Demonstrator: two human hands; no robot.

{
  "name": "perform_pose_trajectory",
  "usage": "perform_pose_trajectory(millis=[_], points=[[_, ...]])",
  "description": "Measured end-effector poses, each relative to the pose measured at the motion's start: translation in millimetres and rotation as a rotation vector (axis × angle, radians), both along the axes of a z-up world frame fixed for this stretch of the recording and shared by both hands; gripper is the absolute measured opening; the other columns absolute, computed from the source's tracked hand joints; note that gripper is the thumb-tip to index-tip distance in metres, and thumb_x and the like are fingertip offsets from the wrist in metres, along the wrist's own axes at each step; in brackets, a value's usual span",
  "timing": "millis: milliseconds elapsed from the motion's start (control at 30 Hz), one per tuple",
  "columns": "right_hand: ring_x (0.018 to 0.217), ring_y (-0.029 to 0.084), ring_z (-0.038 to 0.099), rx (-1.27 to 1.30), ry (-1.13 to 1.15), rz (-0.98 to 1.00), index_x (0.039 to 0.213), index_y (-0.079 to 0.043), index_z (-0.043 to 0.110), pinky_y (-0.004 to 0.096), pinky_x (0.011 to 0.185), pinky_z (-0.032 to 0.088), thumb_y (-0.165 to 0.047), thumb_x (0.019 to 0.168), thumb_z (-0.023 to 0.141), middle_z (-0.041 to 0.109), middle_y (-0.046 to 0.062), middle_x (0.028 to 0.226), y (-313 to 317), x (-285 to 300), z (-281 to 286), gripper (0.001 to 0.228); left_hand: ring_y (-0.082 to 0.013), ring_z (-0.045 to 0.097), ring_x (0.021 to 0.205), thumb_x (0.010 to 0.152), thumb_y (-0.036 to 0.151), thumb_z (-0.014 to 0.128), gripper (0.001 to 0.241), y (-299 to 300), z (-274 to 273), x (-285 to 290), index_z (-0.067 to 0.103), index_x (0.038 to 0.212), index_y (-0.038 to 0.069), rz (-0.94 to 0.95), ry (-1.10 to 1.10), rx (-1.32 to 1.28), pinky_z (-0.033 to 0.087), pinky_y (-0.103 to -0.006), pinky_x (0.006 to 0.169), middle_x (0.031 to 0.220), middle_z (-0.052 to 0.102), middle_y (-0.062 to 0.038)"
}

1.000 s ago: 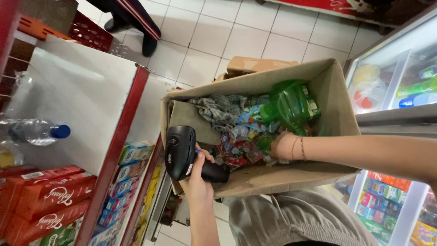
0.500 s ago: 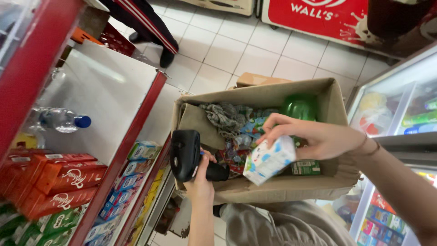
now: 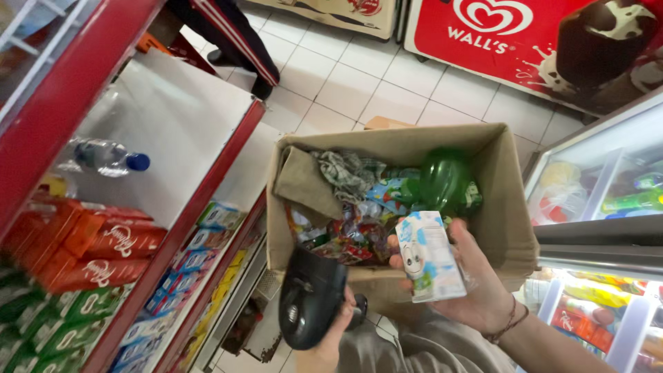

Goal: The person repeatedly picks small packaged items from a cardboard box, scans each with a handheld barcode scanner, and places them onto a refrigerated display shelf. The person handles multiple items one at a time, including red, green, pink, and white packages, and arranges them in rows on the shelf.

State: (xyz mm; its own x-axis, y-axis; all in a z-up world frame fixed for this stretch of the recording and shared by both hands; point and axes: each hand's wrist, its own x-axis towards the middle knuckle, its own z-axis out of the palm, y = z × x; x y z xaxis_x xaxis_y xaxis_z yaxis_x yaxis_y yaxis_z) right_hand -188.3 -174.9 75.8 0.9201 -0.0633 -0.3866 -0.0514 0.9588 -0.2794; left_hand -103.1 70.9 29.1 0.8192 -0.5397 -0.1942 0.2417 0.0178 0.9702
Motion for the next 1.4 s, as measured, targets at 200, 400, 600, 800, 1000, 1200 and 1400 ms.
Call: perform_pose_trajectory(millis=[200,400,600,800,1000,1200,1400], points=[[0.120,0.029,0.061,-0.067,-0.147,0.067,0.159,-0.003,0.043,0.043,0.101,0.049,-0.038,0.104,0.052,0.061,0.018,0.134,19.9,0.1,-7.0,0.066,-0.0198,0.070,0.082,0.077,-0.002,0.082,0.036,41.1,-31.7,-32.3,0.066,0.109,-0.003,0.132,0.178,0.029,0.058,-0.0349,0.076,0.092,0.073,-0.010],[0.111,0.034,0.065,-0.063,0.056,0.057,0.145,-0.007,0.052,0.052,0.090,0.053,-0.042,0.098,0.049,0.065,0.015,0.137,51.1,13.4,-20.9,0.058,-0.0224,0.075,0.089,0.072,0.005,0.084,0.046,84.8,-27.3,-44.6,0.066,0.114,-0.001,0.177,0.073,0.226,0.061,-0.0358,0.081,0.098,0.074,-0.012],[0.100,0.035,0.069,-0.169,-0.028,0.154,0.136,-0.003,0.054,0.051,0.082,0.057,-0.043,0.104,0.046,0.070,0.021,0.112,94.9,24.7,-36.8,0.052,-0.0287,0.074,0.098,0.068,0.016,0.083,0.052,121.5,27.3,-18.6,0.067,0.114,-0.002,0.042,-0.430,0.176,0.059,-0.0371,0.086,0.109,0.071,-0.015],[0.075,0.027,0.070,-0.352,-0.148,0.273,0.123,0.002,0.057,0.037,0.059,0.057,-0.046,0.107,0.040,0.071,0.022,0.091,139.8,36.5,-32.2,0.054,-0.0355,0.072,0.098,0.062,0.029,0.081,0.062,168.2,83.2,-2.0,0.066,0.112,-0.004,-0.170,-0.733,0.328,0.057,-0.0391,0.085,0.112,0.066,-0.017],[0.062,0.024,0.067,-0.447,-0.134,0.306,0.118,0.002,0.056,0.034,0.045,0.053,-0.050,0.105,0.038,0.070,0.022,0.084,185.5,51.4,-26.8,0.057,-0.0356,0.072,0.098,0.068,0.030,0.080,0.060,210.3,98.8,-6.5,0.065,0.115,-0.004,-0.170,-0.786,0.387,0.057,-0.0405,0.084,0.115,0.065,-0.016],[0.072,0.022,0.068,-0.497,-0.167,0.181,0.125,0.003,0.056,0.033,0.050,0.053,-0.052,0.104,0.040,0.068,0.018,0.093,236.1,61.2,-24.5,0.062,-0.0354,0.072,0.094,0.065,0.021,0.083,0.054,239.2,93.7,-26.1,0.068,0.111,-0.004,-0.018,-0.497,0.249,0.055,-0.0393,0.083,0.106,0.068,-0.017],[0.078,0.024,0.065,-0.560,-0.181,0.063,0.132,0.000,0.052,0.037,0.058,0.051,-0.045,0.105,0.049,0.067,0.015,0.102,286.0,73.7,-24.7,0.052,-0.0149,0.074,0.092,0.070,0.011,0.086,0.045,261.0,60.4,-53.0,0.074,0.112,0.001,0.176,-0.013,0.094,0.057,-0.0297,0.087,0.098,0.077,-0.007]])
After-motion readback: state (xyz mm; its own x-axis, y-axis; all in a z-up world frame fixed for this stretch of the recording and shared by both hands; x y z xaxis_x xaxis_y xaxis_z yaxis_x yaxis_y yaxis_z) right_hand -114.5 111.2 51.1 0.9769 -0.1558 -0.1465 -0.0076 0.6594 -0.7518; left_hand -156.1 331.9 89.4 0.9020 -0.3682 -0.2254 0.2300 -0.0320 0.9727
